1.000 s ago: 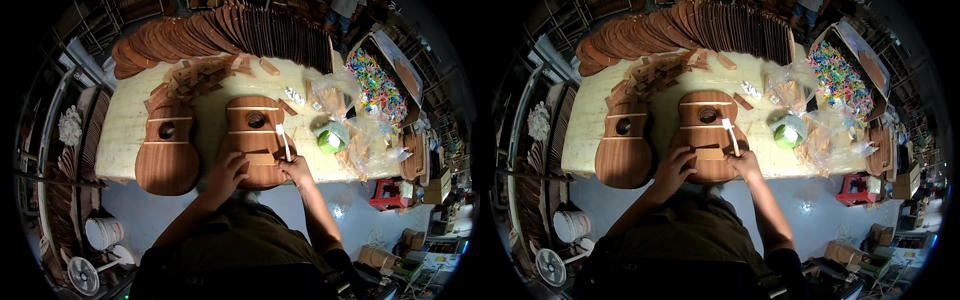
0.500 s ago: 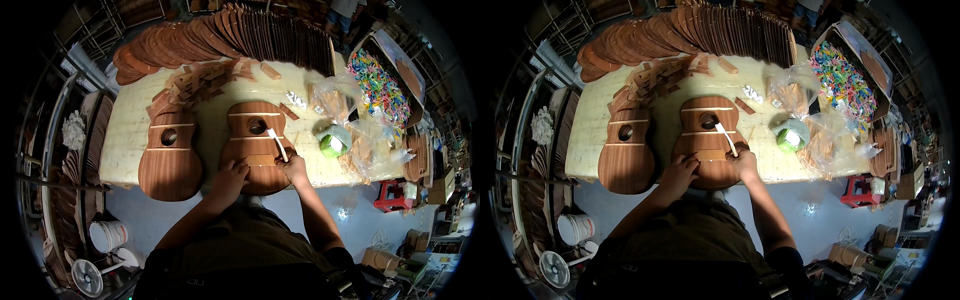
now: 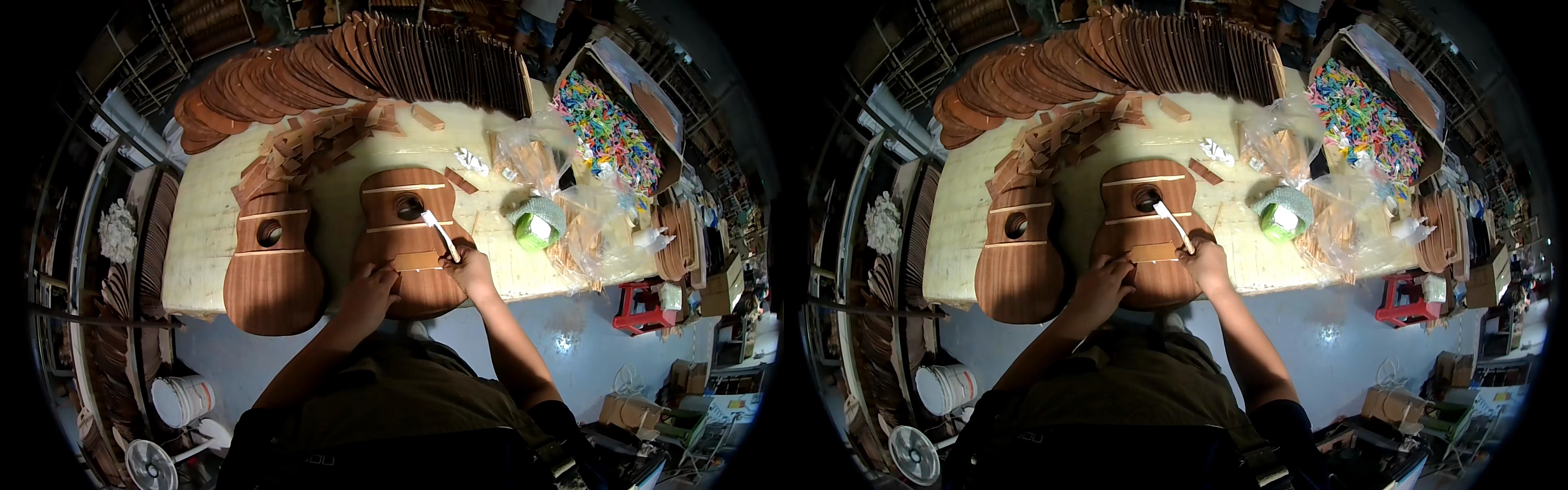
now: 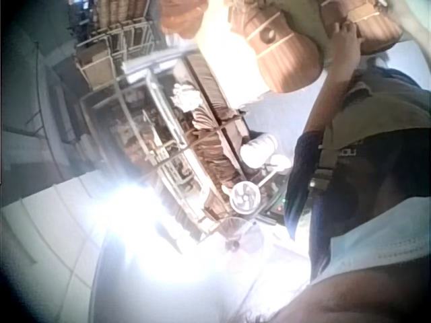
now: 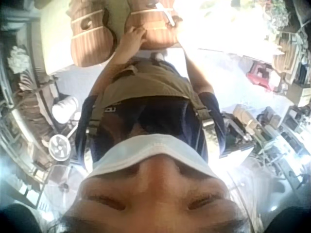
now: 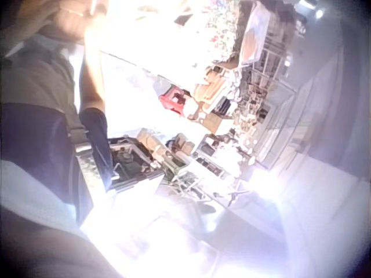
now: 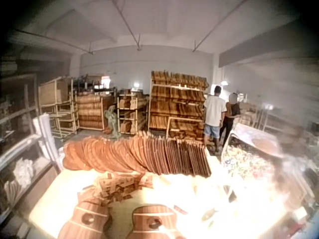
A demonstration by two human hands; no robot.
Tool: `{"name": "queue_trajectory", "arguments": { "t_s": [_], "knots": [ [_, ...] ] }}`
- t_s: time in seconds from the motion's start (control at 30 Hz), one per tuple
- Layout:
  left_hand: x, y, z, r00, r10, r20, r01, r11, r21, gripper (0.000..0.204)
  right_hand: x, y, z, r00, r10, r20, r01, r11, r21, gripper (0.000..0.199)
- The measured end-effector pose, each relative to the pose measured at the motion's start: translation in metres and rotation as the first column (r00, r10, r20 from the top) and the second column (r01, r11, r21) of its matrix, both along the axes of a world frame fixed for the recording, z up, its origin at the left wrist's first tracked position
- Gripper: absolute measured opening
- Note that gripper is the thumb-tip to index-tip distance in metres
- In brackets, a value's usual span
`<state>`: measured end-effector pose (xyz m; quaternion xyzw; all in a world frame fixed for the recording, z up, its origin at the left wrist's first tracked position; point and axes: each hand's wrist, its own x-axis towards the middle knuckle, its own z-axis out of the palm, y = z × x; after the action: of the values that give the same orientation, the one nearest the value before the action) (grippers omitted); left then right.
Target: The person applies glue to thin wooden strips and attaches them to the body of a ukulele. They then place the ukulele into a vacuum press machine to secure the pieces.
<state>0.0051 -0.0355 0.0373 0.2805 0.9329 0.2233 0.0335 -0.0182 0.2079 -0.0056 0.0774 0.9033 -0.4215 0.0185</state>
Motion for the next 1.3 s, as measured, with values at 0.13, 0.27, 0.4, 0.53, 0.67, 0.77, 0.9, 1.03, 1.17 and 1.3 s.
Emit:
{"name": "queue_trajectory", "arguments": {
  "t_s": [0.13, 0.27, 0.4, 0.53, 0.67, 0.77, 0.9, 1.03, 1.17, 1.3],
  "knots": [
    [-0.001, -0.003, -0.004, 1.0, -0.014, -0.021, 0.014, 1.0, 0.01, 0.04, 0.001, -0.006, 0.007, 0.999, -0.007, -0.05, 0.01, 0.999, 0.053, 0.022],
    [-0.002, -0.004, -0.005, 1.0, -0.012, -0.021, 0.012, 1.0, -0.003, 0.042, 0.001, -0.009, 0.006, 0.996, -0.012, -0.085, 0.016, 0.998, 0.055, 0.022],
    [-0.005, -0.006, -0.004, 0.999, 0.029, 0.046, -0.036, 0.985, 0.167, 0.043, 0.006, 0.001, 0.016, 0.998, -0.035, -0.043, 0.033, 0.999, -0.032, 0.028],
    [-0.014, -0.032, 0.018, 0.837, 0.054, 0.544, -0.398, 0.743, 0.538, 0.041, 0.027, 0.06, 0.023, 0.956, -0.288, -0.065, 0.269, 0.941, -0.205, 0.028],
    [-0.01, -0.052, 0.026, 0.606, -0.367, 0.706, -0.738, 0.071, 0.671, 0.047, 0.053, 0.147, 0.059, 0.925, -0.305, -0.228, 0.378, 0.801, 0.465, 0.025],
    [-0.008, -0.047, 0.018, 0.586, -0.488, 0.647, -0.723, 0.044, 0.689, 0.051, 0.049, 0.171, 0.06, 0.924, -0.365, -0.116, 0.34, 0.643, 0.686, 0.029],
    [-0.004, -0.031, 0.006, 0.545, -0.522, 0.656, -0.724, 0.101, 0.682, 0.058, 0.029, 0.171, 0.057, 0.95, -0.31, -0.044, 0.236, 0.615, 0.752, 0.029],
    [-0.004, -0.024, 0.014, 0.488, -0.545, 0.682, -0.722, 0.187, 0.666, 0.056, 0.018, 0.187, 0.049, 0.976, -0.203, -0.076, 0.188, 0.62, 0.762, 0.028],
    [-0.006, -0.025, 0.016, 0.467, -0.601, 0.649, -0.719, 0.169, 0.674, 0.055, 0.023, 0.206, 0.069, 0.972, -0.219, 0.088, 0.16, 0.886, 0.436, 0.023],
    [-0.007, -0.033, 0.007, 0.425, -0.718, 0.551, -0.711, 0.111, 0.694, 0.052, 0.046, 0.199, 0.093, 0.925, -0.218, 0.31, 0.329, 0.869, -0.37, 0.021]
  ]
}}
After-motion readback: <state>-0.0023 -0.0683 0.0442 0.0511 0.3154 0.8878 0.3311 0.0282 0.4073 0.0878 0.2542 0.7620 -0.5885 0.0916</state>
